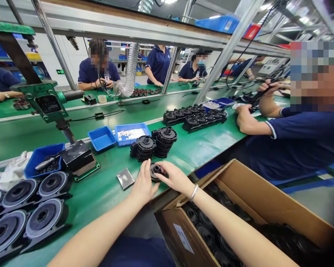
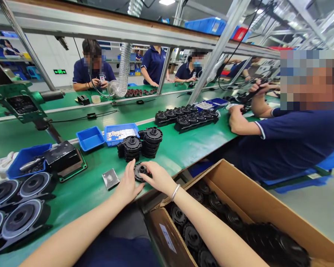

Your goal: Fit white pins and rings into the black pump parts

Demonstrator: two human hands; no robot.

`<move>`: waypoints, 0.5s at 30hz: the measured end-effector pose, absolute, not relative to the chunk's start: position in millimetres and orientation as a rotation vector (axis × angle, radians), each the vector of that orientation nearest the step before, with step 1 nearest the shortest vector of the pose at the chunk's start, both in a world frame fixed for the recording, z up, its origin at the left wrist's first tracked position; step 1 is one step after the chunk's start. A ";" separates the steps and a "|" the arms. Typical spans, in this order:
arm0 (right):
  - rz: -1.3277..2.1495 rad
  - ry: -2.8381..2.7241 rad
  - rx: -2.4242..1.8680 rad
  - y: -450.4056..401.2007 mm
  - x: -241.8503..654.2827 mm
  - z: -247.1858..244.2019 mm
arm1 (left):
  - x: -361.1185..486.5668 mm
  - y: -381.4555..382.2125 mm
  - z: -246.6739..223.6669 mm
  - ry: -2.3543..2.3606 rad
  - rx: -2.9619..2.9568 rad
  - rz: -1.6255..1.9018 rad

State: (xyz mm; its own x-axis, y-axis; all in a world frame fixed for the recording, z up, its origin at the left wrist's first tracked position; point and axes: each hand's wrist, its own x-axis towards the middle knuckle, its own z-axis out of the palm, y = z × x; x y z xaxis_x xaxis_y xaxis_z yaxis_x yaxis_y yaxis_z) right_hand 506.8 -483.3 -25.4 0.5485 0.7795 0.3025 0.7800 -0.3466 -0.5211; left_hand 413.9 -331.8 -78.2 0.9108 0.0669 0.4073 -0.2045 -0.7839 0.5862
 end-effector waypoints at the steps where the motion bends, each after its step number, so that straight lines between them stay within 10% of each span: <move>1: 0.033 -1.242 -2.184 -481.4 506.6 -31.3 | 414.1 -331.4 -79.0 -0.119 2.411 0.542; 15: -0.500 -0.915 -2.075 -452.1 541.9 74.1 | 415.8 -332.8 -65.7 0.126 2.152 1.120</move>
